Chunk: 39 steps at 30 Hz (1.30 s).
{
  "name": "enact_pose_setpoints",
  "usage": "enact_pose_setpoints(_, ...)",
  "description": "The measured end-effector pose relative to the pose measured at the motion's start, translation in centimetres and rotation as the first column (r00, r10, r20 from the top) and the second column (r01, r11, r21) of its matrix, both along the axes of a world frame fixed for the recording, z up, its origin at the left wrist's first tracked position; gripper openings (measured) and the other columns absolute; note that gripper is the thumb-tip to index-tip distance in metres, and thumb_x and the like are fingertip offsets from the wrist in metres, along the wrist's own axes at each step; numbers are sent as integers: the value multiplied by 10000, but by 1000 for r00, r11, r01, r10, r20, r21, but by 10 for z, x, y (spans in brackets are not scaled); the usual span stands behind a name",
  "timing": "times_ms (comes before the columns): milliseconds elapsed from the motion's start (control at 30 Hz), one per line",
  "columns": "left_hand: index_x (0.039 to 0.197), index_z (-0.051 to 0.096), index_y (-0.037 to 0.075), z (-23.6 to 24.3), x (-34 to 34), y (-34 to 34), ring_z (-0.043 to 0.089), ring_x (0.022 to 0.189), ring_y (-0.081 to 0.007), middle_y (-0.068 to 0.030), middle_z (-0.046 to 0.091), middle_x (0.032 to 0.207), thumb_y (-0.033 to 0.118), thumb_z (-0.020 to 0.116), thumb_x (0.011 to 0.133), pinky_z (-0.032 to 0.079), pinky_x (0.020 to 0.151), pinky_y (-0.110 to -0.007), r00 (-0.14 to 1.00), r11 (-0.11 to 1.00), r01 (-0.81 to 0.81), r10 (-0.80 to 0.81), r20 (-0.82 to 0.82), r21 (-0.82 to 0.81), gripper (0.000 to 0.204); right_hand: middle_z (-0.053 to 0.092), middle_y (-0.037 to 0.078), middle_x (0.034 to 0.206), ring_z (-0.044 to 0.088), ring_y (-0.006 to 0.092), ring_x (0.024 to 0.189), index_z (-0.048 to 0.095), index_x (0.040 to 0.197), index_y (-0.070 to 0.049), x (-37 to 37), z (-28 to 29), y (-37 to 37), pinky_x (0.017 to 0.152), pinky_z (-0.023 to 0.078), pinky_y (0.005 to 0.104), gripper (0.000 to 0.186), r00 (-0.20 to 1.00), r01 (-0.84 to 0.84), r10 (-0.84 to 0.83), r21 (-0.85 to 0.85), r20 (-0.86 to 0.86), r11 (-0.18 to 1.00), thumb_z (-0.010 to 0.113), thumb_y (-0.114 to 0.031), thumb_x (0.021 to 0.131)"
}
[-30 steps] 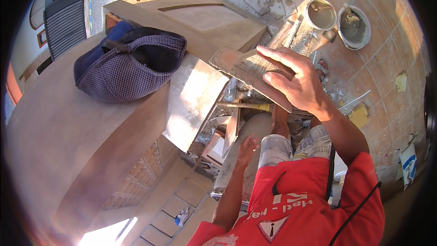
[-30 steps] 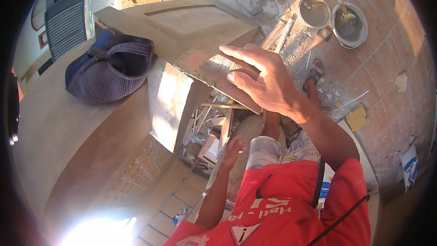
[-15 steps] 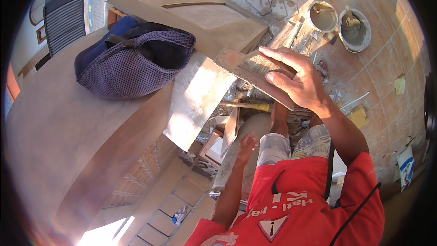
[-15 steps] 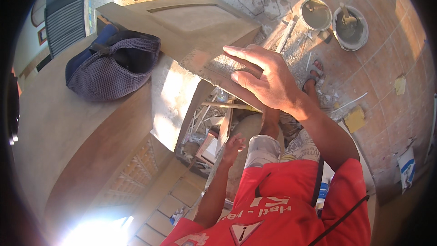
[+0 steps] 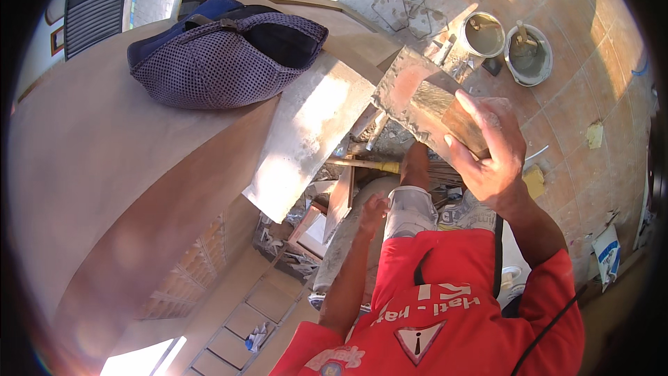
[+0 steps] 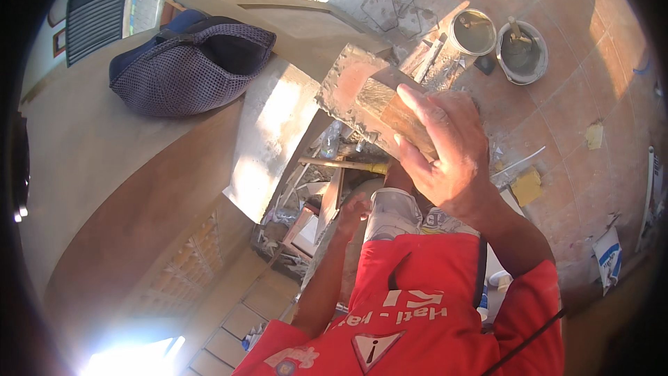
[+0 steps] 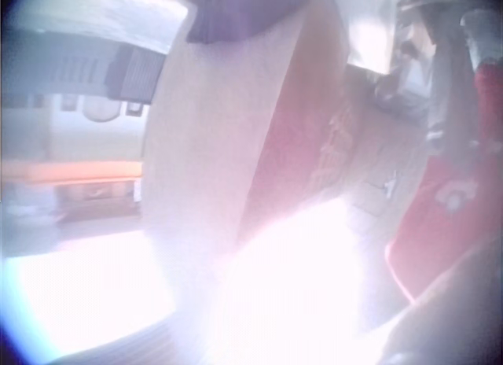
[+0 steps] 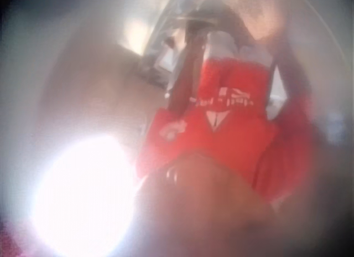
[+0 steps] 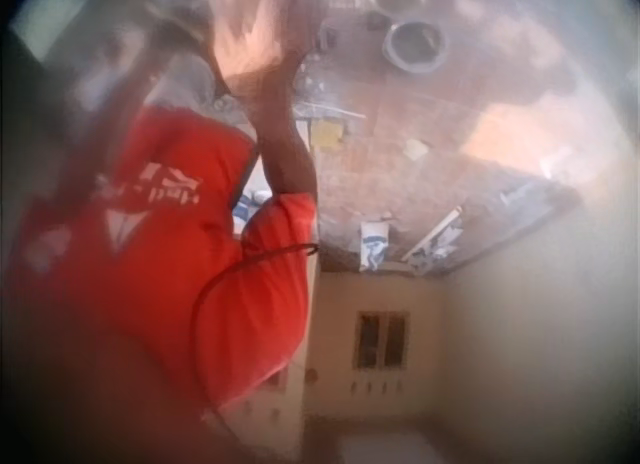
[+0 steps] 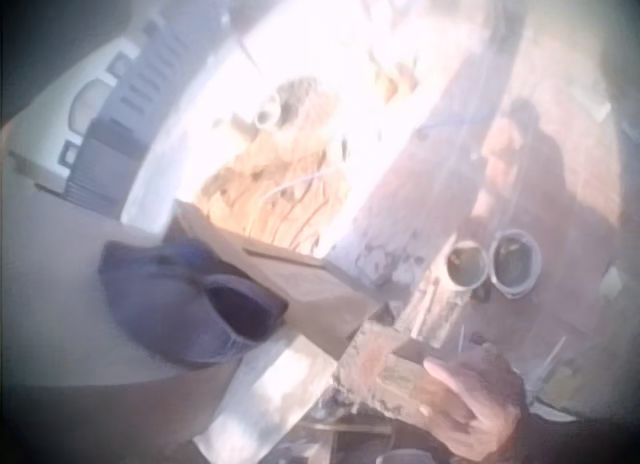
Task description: The person scoops plaster from a bucket with a trowel and applies it to the edge of a wooden board. The person repeatedly smooths the plaster along the board's edge and occasionally wipes the trowel.
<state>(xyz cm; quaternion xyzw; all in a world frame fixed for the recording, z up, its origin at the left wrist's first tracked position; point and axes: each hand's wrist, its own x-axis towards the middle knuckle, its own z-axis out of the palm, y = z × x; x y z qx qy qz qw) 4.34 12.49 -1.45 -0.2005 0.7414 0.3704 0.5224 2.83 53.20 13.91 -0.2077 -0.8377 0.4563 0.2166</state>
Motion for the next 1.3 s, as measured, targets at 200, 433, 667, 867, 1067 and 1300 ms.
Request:
enact_pose_setpoints(200, 1346, 492, -8, -10, -10, -10, 642, 747, -120, -95, 667, 1059, 177, 549, 921, 482, 622, -237, 1000, 999, -7, 6, 22, 51, 467, 557, 158, 956, 532, 322, 855, 552, 1253, 12, -3, 17, -37, 775, 451, 421, 633, 989, -143, 138, 112, 55, 983, 712, 2, 641)
enact_pose_setpoints(433, 1407, 407, 6, -11, -26, -14, 647, 841, -147, -115, 636, 1135, 232, 515, 966, 493, 745, -289, 996, 997, 70, -71, 52, 26, 506, 544, 131, 946, 525, 304, 854, 532, 1289, -14, -25, 12, -55, 770, 453, 403, 642, 991, -101, 88, 138, 103, 985, 711, -26, 673)
enact_pose_setpoints(667, 1402, 415, 7, -15, -25, -20, 643, 834, -154, -111, 642, 1119, 249, 491, 969, 498, 747, -290, 995, 996, 84, -85, 55, 17, 502, 571, 164, 1015, 539, 337, 912, 534, 1309, -42, -16, 16, -71, 808, 454, 422, 660, 985, -160, 153, 104, 76, 982, 733, -46, 680)
enact_pose_setpoints(867, 1397, 423, 13, -18, -29, -18, 643, 837, -159, -98, 644, 1101, 292, 501, 959, 504, 752, -298, 994, 995, 96, -97, 46, 16, 526, 531, 109, 947, 533, 283, 857, 546, 1274, -35, -28, 18, -69, 752, 456, 404, 604, 983, -163, 143, 188, 114, 969, 695, -35, 689)
enact_pose_setpoints(1067, 1358, 480, -4, -20, -32, -17, 657, 770, -154, -115, 653, 1103, 180, 500, 929, 498, 646, -268, 999, 999, 44, -44, 2, -7, 468, 624, 162, 1038, 601, 285, 916, 545, 1288, 9, -19, 27, -31, 830, 473, 404, 502, 995, -84, 79, -85, -54, 993, 647, -13, 797)
enact_pose_setpoints(1300, 1353, 485, -9, -17, -24, -12, 652, 754, -147, -107, 656, 1088, 158, 503, 918, 495, 636, -265, 1000, 1000, 4, -4, 1, -23, 467, 606, 178, 1274, 569, 221, 1194, 552, 1300, 27, -25, -28, 10, 1029, 401, 320, 475, 999, -3, 22, -490, 34, 872, 626, -50, 838)
